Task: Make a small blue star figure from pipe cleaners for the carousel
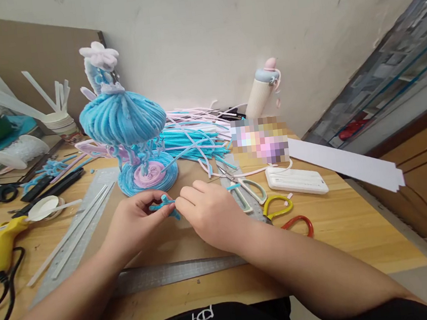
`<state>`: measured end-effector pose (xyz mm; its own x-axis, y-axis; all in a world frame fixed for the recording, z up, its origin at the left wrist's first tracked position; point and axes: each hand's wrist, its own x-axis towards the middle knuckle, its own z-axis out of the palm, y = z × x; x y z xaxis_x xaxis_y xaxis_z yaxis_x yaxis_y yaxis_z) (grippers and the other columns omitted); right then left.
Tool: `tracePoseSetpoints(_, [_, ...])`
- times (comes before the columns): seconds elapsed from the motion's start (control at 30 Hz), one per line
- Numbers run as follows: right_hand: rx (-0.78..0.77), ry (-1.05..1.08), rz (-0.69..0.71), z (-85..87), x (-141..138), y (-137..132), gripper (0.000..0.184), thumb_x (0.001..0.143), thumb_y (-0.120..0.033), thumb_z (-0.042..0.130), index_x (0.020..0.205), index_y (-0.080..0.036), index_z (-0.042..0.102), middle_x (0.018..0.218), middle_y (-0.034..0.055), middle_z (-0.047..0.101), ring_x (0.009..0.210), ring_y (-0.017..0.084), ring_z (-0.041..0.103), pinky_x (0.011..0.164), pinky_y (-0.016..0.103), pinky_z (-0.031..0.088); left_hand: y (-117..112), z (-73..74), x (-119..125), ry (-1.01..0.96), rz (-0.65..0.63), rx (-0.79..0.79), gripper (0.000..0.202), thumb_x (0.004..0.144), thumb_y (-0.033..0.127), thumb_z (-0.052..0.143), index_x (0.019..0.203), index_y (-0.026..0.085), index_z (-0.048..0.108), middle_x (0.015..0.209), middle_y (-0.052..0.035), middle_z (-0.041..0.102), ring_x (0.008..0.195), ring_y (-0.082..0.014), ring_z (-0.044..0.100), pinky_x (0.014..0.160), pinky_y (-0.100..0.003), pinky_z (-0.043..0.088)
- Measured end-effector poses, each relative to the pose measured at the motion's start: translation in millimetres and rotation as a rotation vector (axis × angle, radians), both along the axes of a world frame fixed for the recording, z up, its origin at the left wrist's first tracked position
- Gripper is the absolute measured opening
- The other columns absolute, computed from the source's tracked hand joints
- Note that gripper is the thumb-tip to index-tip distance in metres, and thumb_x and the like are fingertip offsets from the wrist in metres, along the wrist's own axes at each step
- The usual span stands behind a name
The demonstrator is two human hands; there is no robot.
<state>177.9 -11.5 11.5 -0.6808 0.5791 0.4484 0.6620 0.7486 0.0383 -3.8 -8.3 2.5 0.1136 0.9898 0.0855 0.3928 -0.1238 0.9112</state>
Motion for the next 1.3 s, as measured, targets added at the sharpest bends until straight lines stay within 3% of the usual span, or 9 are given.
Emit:
tracePoseSetpoints(0.13, [-0.164,0.008,0.175,4.5,9.6,10.3,0.023,0.093,-0.016,0.043,0.084,-0.015,0.064,0.081,0.0074,0.065,0.074,0.018,0.052,0.063,0.031,0.035,4.7,0.3,-7.2,0.004,-0.232,-0.139,0.014,0.072,0.030,0.068,0.072,0.016,0.069,0.063,0.0007,0.064,0.057,-0.0139,0.054,0.053,-0.023,0.039])
tracePoseSetpoints(0.2, [-0.449,0.148,0.182,4.5,12.4,15.4,0.019,0.092,-0.018,0.047,0.085,-0.017,0.064,0.080,0.0044,0.066,0.073,0.015,0.055,0.064,0.028,0.038,5.6,2.1,-9.4,-0.075,-0.336,-0.219,0.013,0.073,0.030,0.069,0.074,0.016,0.069,0.066,-0.0006,0.066,0.060,-0.0148,0.056,0.056,-0.024,0.042])
tracePoseSetpoints(0.3, [-1.061,0.397,0.140,2.0,12.6,20.5,0.016,0.089,-0.026,0.053,0.079,-0.017,0.062,0.066,-0.0016,0.060,0.056,0.010,0.050,0.054,0.022,0.037,5.2,6.8,-9.8,-0.234,-0.433,-0.328,0.012,0.072,0.028,0.071,0.074,0.016,0.070,0.071,-0.0033,0.069,0.064,-0.0156,0.059,0.061,-0.026,0.045])
tracePoseSetpoints(0.4, [-1.518,0.688,0.114,-3.1,9.8,22.1,0.021,0.084,-0.034,0.060,0.075,-0.015,0.059,0.057,-0.0046,0.053,0.044,0.005,0.040,0.044,0.019,0.030,4.8,9.9,-8.2,-0.382,-0.409,-0.364,0.011,0.067,0.024,0.076,0.070,0.016,0.069,0.068,-0.0030,0.068,0.062,-0.0149,0.060,0.060,-0.026,0.046])
tracePoseSetpoints(0.63, [-1.876,1.047,0.064,-6.1,4.9,22.1,0.023,0.072,-0.030,0.071,0.067,-0.012,0.058,0.052,-0.0060,0.047,0.039,0.001,0.031,0.039,0.017,0.014,3.2,8.9,-4.3,-0.391,-0.320,-0.271,0.016,0.064,0.022,0.079,0.071,0.016,0.066,0.067,-0.0007,0.065,0.059,-0.0124,0.056,0.056,-0.023,0.044])
tracePoseSetpoints(0.83, [-1.927,1.140,0.010,-8.9,2.3,21.7,0.021,0.070,-0.027,0.071,0.067,-0.011,0.058,0.051,-0.0061,0.045,0.038,0.001,0.029,0.039,0.017,0.011,-1.3,12.9,-2.1,-0.158,-0.221,-0.185,0.013,0.070,0.025,0.074,0.072,0.015,0.066,0.062,-0.0007,0.064,0.054,-0.0119,0.054,0.049,-0.021,0.039])
tracePoseSetpoints(1.07, [-2.156,1.188,0.120,-13.3,2.3,23.6,0.019,0.077,-0.026,0.065,0.071,-0.016,0.049,0.053,-0.0084,0.046,0.036,0.001,0.024,0.038,0.015,0.015,3.7,2.1,-3.0,-0.504,-0.209,-0.280,0.016,0.067,0.028,0.078,0.075,0.016,0.071,0.066,-0.0010,0.068,0.056,-0.0121,0.057,0.052,-0.023,0.046])
tracePoseSetpoints(1.2, [-1.886,1.136,0.064,-9.0,0.0,20.7,0.018,0.078,-0.025,0.062,0.069,-0.017,0.049,0.047,-0.0093,0.045,0.035,0.003,0.022,0.037,0.017,0.010,4.5,-0.2,-3.3,-0.495,-0.205,-0.303,0.022,0.072,0.031,0.075,0.088,0.016,0.072,0.073,-0.0025,0.070,0.061,-0.0137,0.059,0.056,-0.025,0.047])
tracePoseSetpoints(1.3, [-1.515,0.974,-0.037,-2.3,-1.9,14.7,0.015,0.079,-0.024,0.059,0.067,-0.016,0.054,0.048,-0.0059,0.050,0.040,0.005,0.035,0.039,0.018,0.021,2.7,3.6,-2.5,-0.369,-0.225,-0.235,0.019,0.077,0.032,0.069,0.086,0.015,0.069,0.073,-0.0021,0.067,0.064,-0.0142,0.059,0.059,-0.024,0.046])
